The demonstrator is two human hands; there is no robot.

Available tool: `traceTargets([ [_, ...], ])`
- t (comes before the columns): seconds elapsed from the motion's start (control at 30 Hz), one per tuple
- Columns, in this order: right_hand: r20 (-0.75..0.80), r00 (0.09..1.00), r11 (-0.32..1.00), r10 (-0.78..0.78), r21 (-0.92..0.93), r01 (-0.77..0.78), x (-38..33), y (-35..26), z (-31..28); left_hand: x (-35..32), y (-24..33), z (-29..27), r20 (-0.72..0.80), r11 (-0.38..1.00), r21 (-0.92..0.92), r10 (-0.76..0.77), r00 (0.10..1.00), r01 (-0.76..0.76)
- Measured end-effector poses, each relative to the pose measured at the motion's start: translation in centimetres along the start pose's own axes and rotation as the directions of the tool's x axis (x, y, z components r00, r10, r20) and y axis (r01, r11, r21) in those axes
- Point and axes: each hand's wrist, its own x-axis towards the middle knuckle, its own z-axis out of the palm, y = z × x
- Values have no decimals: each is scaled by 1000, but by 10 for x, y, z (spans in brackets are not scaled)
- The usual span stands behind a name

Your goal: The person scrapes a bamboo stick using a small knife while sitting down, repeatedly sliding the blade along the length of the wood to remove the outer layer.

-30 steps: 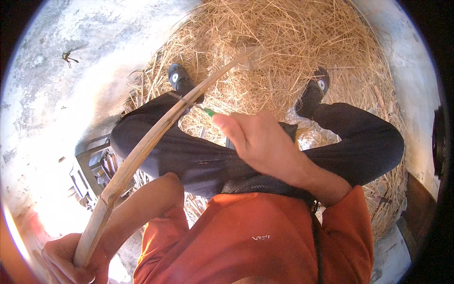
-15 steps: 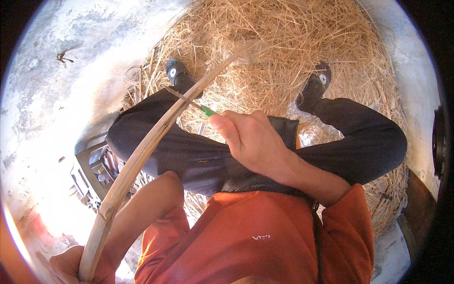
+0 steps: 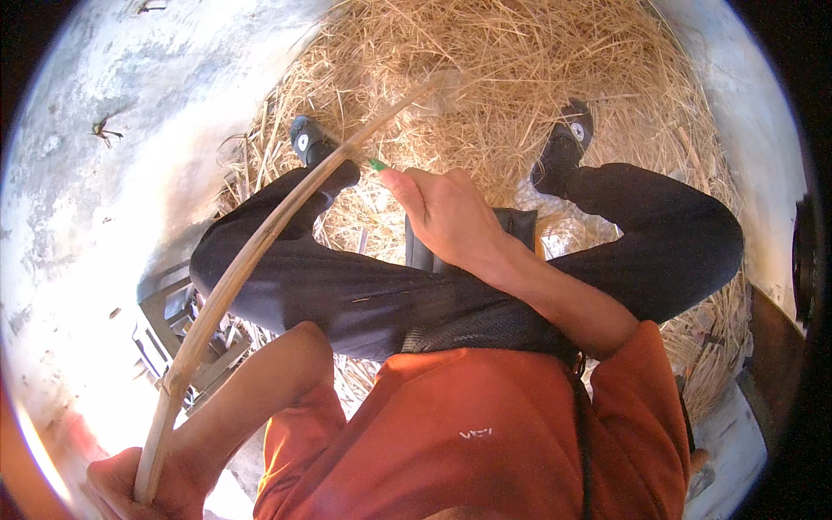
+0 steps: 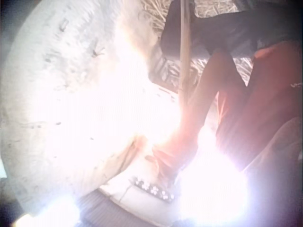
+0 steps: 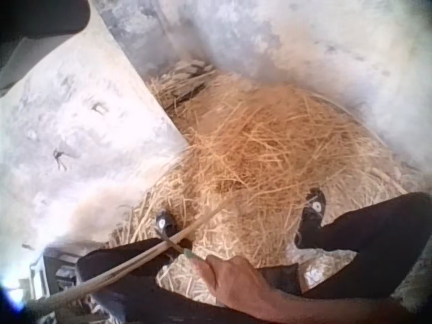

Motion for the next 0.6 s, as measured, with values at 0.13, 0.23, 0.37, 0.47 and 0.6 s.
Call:
traceTargets([
  [0.13,-17,997,989,74,-130,-76,-3,23,13,2,0,1,10,1000,9,-11,1000,10],
  [0.23,-8,981,970,196,-142,-195,8,29,0,5,3,2,16,1000,16,-9,1000,8],
  [0.37,-17,998,997,60,-48,-60,5,16,5,4,-2,3,12,1000,14,-5,1000,4],
  [0.47,-6,995,992,104,-72,-104,9,30,4,3,-1,5,11,1000,19,-4,1000,4],
  [0.6,47,989,989,139,-63,-136,6,19,1,3,-2,4,10,1000,20,2,1000,-2],
])
